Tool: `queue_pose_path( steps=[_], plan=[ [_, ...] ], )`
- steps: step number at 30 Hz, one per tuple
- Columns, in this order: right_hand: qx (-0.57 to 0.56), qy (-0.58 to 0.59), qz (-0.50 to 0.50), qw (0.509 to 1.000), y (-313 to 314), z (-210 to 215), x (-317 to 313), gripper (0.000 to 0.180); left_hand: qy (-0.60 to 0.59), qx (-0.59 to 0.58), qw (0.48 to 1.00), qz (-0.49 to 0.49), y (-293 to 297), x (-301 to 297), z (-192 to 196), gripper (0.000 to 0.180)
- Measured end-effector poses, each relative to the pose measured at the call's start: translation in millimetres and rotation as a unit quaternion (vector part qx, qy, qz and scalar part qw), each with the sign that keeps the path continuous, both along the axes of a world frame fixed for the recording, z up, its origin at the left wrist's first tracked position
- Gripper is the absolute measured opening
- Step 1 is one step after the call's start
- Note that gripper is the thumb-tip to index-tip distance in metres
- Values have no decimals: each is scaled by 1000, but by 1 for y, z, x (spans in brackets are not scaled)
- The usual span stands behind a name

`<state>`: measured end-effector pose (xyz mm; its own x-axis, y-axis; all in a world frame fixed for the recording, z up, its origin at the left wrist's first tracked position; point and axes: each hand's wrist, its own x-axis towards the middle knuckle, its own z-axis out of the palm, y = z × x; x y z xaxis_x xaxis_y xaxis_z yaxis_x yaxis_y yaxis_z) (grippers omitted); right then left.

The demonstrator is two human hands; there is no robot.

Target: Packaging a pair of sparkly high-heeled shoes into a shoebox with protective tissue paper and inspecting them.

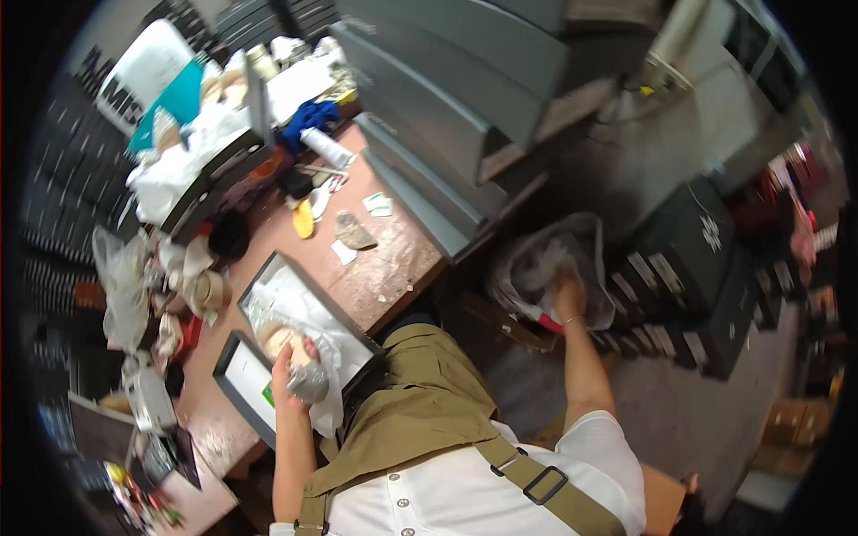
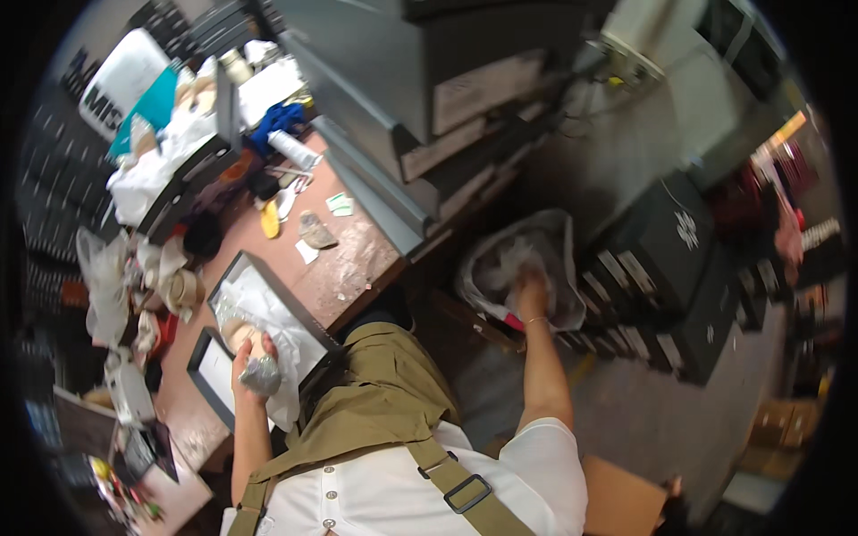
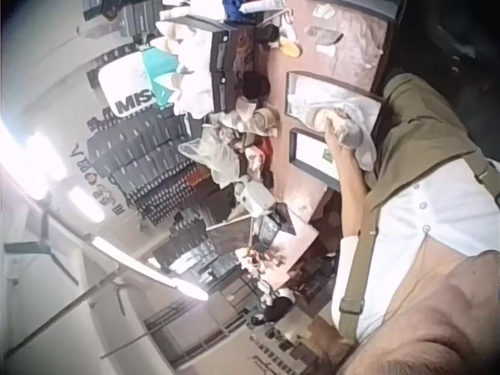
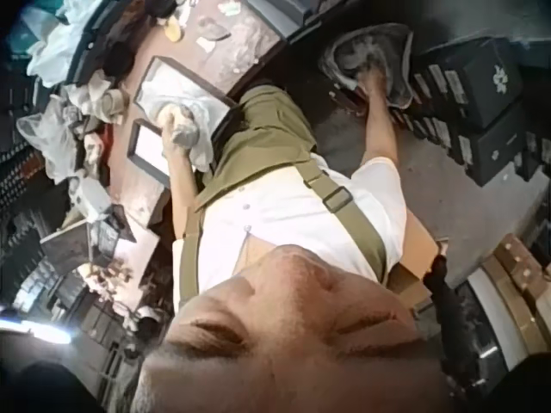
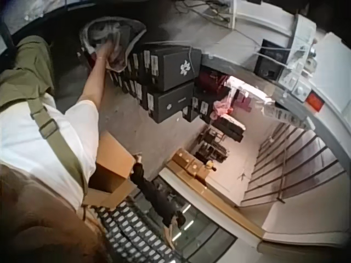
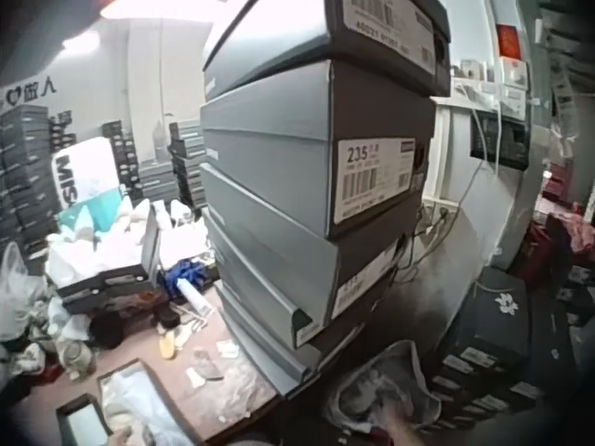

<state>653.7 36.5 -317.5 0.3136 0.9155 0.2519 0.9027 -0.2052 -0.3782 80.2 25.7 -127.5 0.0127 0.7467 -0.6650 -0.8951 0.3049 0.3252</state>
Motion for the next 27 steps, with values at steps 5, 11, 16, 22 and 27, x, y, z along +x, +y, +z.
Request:
queue_pose_path(
  steps=[5,11,16,22,27],
  plan=[
    [-457,-112,187,862,47,-74,-42,31,118,5,992,-41,-5,37,44,39],
    [-519,-177,213,809,57,-63,28,32,33,144,987,-55,-14,42,45,56],
    [-474,-194,229,828,52,46,24,33,-2,163,986,-36,-18,41,36,91],
    [-161,389,521,742,21,286,-266,50,40,161,983,-73,-21,51,25,97],
    [-74,138,656,738,45,252,-416,71,48,115,992,-26,-41,64,34,90]
  ],
)
